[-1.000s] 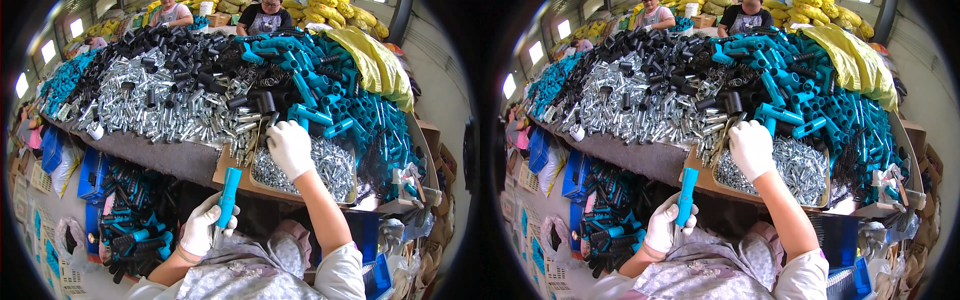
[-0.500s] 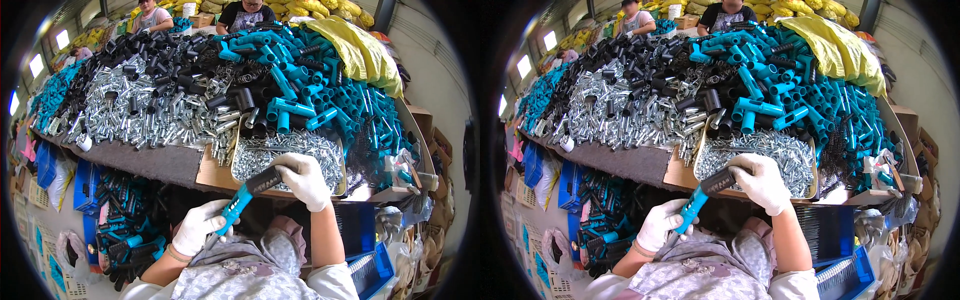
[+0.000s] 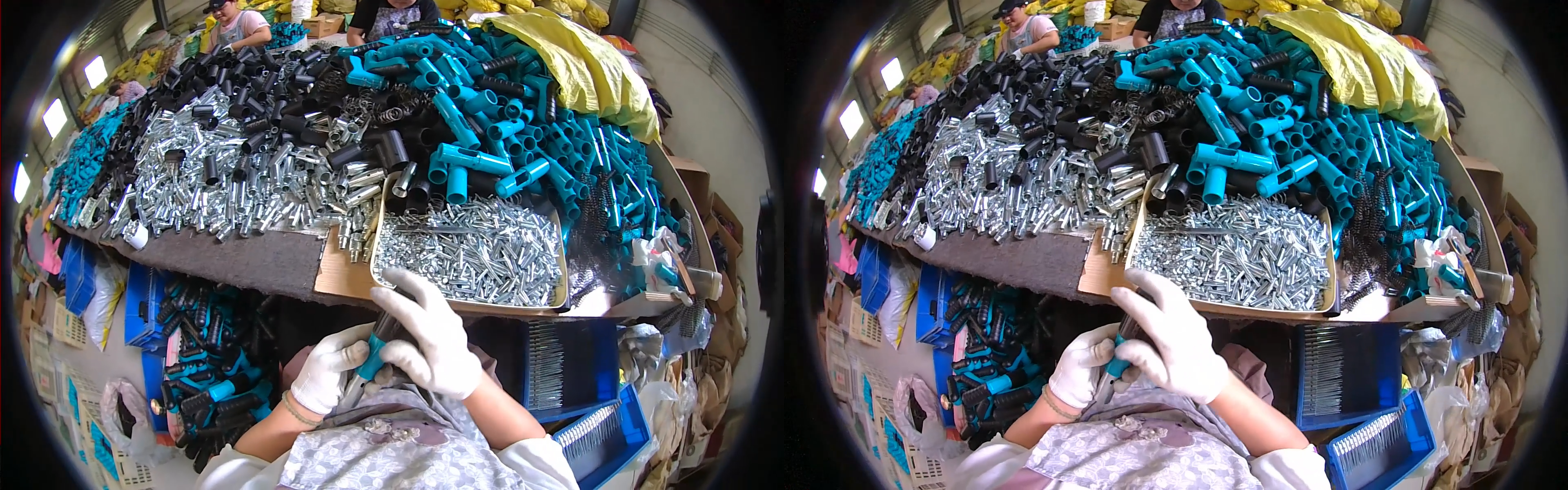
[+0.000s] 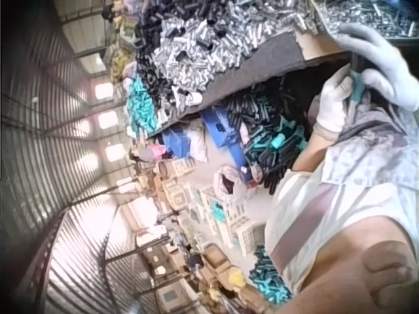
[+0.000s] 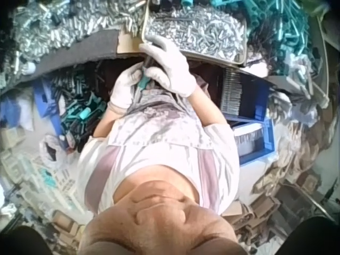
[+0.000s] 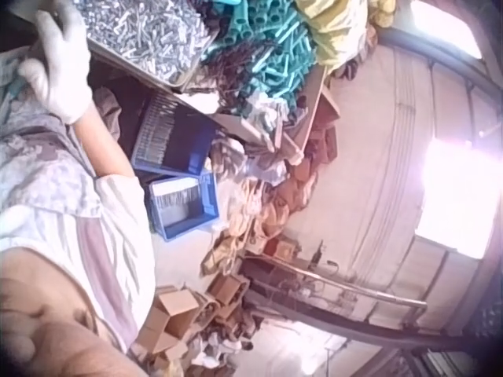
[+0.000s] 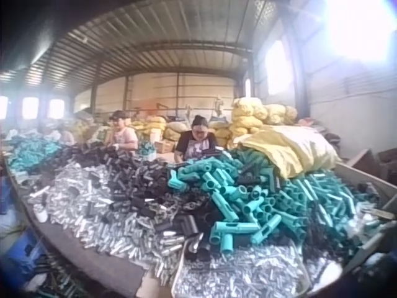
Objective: Assembling plastic and metal hardware components at a workbench in a factory setting.
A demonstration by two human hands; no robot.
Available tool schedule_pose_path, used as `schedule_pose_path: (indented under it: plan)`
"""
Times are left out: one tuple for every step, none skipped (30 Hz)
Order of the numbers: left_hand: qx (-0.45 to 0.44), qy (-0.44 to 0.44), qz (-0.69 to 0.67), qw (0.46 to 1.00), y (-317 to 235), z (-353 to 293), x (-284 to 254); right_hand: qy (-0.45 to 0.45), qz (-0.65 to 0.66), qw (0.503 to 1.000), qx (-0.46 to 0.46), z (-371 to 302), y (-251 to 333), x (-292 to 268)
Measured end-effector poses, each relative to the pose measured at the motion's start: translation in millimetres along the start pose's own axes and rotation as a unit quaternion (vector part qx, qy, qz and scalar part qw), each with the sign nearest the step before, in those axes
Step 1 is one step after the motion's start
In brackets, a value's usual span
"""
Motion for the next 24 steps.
schedule_pose_path:
  plan:
    - [0.050, -0.055, 0.079, 0.994, -8.9, -1.9, 12.1, -0.014, 0.025, 1.000, -0.009, -0.9, 3.5, -0.4]
    - [0.063, -0.052, 0.130, 0.988, -11.0, -0.7, 10.6, -0.025, 0.048, 0.999, -0.005, -3.9, 3.9, 3.4]
    - [0.077, -0.051, 0.181, 0.979, -13.2, -2.4, 10.9, -0.021, 0.033, 0.999, -0.020, -3.6, 7.7, 6.7]
    - [0.131, -0.064, 0.263, 0.954, -11.5, -2.5, 9.8, -0.024, 0.049, 0.997, -0.059, 1.4, 13.1, 7.7]
    - [0.115, -0.055, 0.288, 0.949, -9.5, -5.1, 14.5, -0.032, 0.042, 0.996, -0.071, 2.4, 18.6, 8.4]
    - [0.173, -0.125, 0.315, 0.925, -5.0, -0.8, 21.8, -0.034, 0.048, 0.996, -0.067, 4.5, 21.9, 7.3]
    - [0.154, -0.118, 0.286, 0.938, 0.6, -1.1, 22.9, 0.001, 0.097, 0.994, -0.053, 5.1, 18.2, 6.1]
    - [0.134, -0.112, 0.258, 0.950, 3.5, -0.9, 23.4, 0.036, 0.145, 0.988, -0.038, 6.3, 12.0, 2.5]
    - [0.102, -0.068, 0.198, 0.972, 2.6, -1.7, 28.2, 0.082, 0.227, 0.970, -0.030, 9.5, 3.7, -4.7]
    - [0.080, -0.054, 0.191, 0.977, 0.9, -1.6, 29.2, 0.088, 0.272, 0.958, -0.033, 16.5, -2.1, -12.6]
    - [0.059, -0.040, 0.184, 0.980, -0.5, -1.3, 30.6, 0.101, 0.236, 0.967, 0.003, 21.7, -7.0, -26.2]
    - [0.048, -0.053, 0.191, 0.979, -3.9, -3.8, 32.2, 0.070, 0.128, 0.989, -0.034, 29.8, -15.8, -40.2]
    - [0.050, -0.055, 0.192, 0.979, -5.2, -5.7, 30.0, 0.016, 0.031, 0.999, -0.013, 35.2, -27.5, -55.3]
    - [0.052, -0.056, 0.193, 0.978, -5.7, -8.1, 27.4, -0.033, -0.020, 0.999, 0.037, 38.8, -39.2, -73.6]
    - [0.047, -0.072, 0.184, 0.979, -7.0, -9.3, 26.8, -0.062, -0.072, 0.992, 0.084, 40.0, -52.3, -93.1]
    - [0.045, -0.086, 0.174, 0.980, -6.4, -11.3, 24.3, -0.101, -0.096, 0.984, 0.107, 37.1, -67.9, -112.7]
    - [0.041, -0.095, 0.164, 0.981, -3.8, -13.3, 21.0, -0.131, -0.151, 0.974, 0.106, 31.9, -79.2, -133.3]
    - [0.052, -0.101, 0.158, 0.981, -1.4, -15.9, 16.5, -0.155, -0.183, 0.962, 0.132, 24.0, -85.6, -153.5]
    - [0.054, -0.115, 0.151, 0.980, -0.2, -19.1, 13.4, -0.186, -0.216, 0.949, 0.132, 14.0, -94.2, -171.7]
    - [0.063, -0.122, 0.152, 0.979, -0.3, -21.9, 11.5, -0.203, -0.244, 0.936, 0.154, 3.8, -99.7, -189.1]
    - [0.077, -0.123, 0.147, 0.978, 2.4, -24.0, 8.0, -0.223, -0.273, 0.923, 0.156, -8.6, -107.4, -205.3]
    - [0.073, -0.129, 0.146, 0.978, 2.9, -25.7, 5.5, -0.229, -0.294, 0.910, 0.183, -21.4, -115.8, -217.0]
    - [0.073, -0.125, 0.147, 0.978, 3.8, -25.1, 4.0, -0.229, -0.299, 0.901, 0.215, -37.4, -126.3, -228.4]
    - [0.071, -0.120, 0.148, 0.979, 4.4, -23.5, 5.0, -0.217, -0.329, 0.887, 0.240, -55.7, -132.2, -240.5]
Point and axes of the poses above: each hand's wrist, its own z-axis towards the middle knuckle, its own x-axis out of the palm, y = z × x, the point moved 4 cm from there along z, towards the middle knuckle, and after that the axes turned 1 degree about y, right-handed, at the moved point
